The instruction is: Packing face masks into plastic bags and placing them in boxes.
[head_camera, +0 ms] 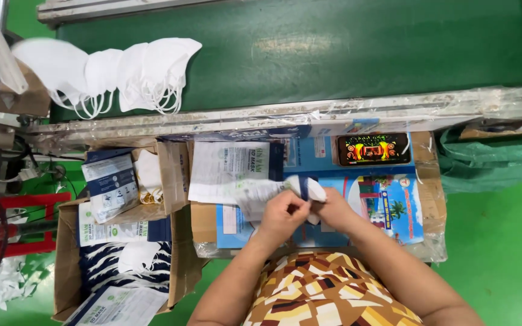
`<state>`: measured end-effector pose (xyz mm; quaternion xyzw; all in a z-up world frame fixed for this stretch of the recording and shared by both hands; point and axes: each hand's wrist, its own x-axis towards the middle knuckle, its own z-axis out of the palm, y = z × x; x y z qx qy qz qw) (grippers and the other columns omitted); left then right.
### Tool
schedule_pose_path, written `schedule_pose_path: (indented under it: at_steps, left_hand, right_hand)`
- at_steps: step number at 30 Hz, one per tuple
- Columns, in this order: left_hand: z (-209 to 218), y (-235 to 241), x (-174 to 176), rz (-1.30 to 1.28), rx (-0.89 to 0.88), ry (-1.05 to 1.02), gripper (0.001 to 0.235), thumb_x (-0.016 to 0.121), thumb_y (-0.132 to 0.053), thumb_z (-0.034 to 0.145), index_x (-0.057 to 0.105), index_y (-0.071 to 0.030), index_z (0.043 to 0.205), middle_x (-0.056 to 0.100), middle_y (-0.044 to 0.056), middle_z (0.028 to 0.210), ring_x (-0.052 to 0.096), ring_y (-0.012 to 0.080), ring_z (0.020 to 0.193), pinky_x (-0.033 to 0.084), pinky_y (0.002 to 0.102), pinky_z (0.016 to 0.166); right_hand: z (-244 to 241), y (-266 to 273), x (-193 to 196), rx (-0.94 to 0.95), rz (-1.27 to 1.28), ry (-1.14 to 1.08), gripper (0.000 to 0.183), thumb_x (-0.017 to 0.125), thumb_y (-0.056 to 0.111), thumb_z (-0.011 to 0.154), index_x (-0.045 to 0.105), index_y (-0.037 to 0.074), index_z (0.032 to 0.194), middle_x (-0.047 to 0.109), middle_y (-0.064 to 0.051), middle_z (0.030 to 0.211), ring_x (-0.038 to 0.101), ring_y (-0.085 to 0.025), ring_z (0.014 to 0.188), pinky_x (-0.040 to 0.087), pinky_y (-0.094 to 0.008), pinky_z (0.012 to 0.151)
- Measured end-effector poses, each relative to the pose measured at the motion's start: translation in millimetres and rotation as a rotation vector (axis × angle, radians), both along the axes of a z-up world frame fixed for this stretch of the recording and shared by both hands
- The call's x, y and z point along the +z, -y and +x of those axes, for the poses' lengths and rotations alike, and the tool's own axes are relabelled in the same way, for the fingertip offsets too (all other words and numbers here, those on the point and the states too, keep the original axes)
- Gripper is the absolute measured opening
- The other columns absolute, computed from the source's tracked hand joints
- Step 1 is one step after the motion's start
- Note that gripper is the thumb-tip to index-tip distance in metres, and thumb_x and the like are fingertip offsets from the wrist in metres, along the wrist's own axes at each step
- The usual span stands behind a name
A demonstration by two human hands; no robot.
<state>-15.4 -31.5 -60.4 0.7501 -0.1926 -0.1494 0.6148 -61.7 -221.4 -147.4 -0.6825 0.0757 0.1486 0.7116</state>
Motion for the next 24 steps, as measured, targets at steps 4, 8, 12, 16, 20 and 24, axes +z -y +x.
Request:
schedule_pose_path:
  at_steps: [4,8,12,16,20,24]
  left_hand:
    - [23.4,-4.0,50.1,0.111,0.148,0.162,0.025,0.081,-0.018,0.083,0.067,-0.005,0.099,0.062,0.008,0.091,0.061,0.0213,0.085,0.051,0.035,0.078]
    - [36.2,-14.4,40.5,0.194,0.108,0.525,0.02,0.078,-0.018,0.085,0.071,-0.006,0.1,0.069,0.01,0.108,0.058,0.0322,0.114,0.038,0.045,0.102]
    - [36.1,-20.1,37.9,0.179,0.096,0.414,0.008,0.074,-0.016,0.089,0.071,-0.009,0.092,0.07,0.007,0.099,0.061,0.0296,0.11,0.038,0.043,0.102]
    - [35.1,-18.5,35.2,0.157,0.186,0.358,0.009,0.073,-0.017,0.09,0.069,-0.01,0.09,0.069,0.006,0.098,0.061,0.0273,0.107,0.04,0.041,0.101]
    - [19.2,4.9,48.6,0.197,0.007,0.603,0.003,0.07,-0.011,0.089,0.068,-0.01,0.09,0.068,0.005,0.096,0.061,0.029,0.108,0.034,0.049,0.105]
    - [27.3,-6.0,24.0,0.098,0.234,0.469,0.005,0.062,-0.007,0.099,0.057,-0.003,0.1,0.062,0.009,0.109,0.057,0.0304,0.107,0.043,0.043,0.099]
  right_hand:
    - [-0.6,-7.7,5.9,-0.06,-0.165,-0.021,0.013,0.07,0.007,0.09,0.071,0.003,0.102,0.07,-0.008,0.082,0.064,-0.014,0.077,0.054,-0.034,0.068]
    - [3.9,-8.7,59.4,0.014,-0.228,0.144,0.022,0.073,0.005,0.083,0.071,0.005,0.105,0.075,-0.004,0.09,0.069,-0.01,0.083,0.056,-0.028,0.074]
    - [2.6,-2.1,64.9,0.107,-0.03,-0.058,0.026,0.073,0.006,0.086,0.074,0.006,0.112,0.078,-0.003,0.096,0.068,-0.011,0.087,0.058,-0.03,0.076]
    - [-0.4,4.1,65.9,0.13,0.329,-0.261,0.031,0.069,0.01,0.089,0.072,0.006,0.119,0.078,-0.001,0.1,0.069,-0.014,0.091,0.056,-0.032,0.081]
    - [-8.2,-9.9,31.5,0.336,-0.287,0.222,0.033,0.07,0.007,0.083,0.073,0.005,0.115,0.07,-0.01,0.114,0.068,-0.03,0.104,0.054,-0.038,0.088]
    - [6.6,-3.9,68.3,0.172,-0.543,0.329,0.024,0.076,0.017,0.086,0.076,0.01,0.109,0.072,-0.014,0.107,0.071,-0.035,0.095,0.057,-0.038,0.082]
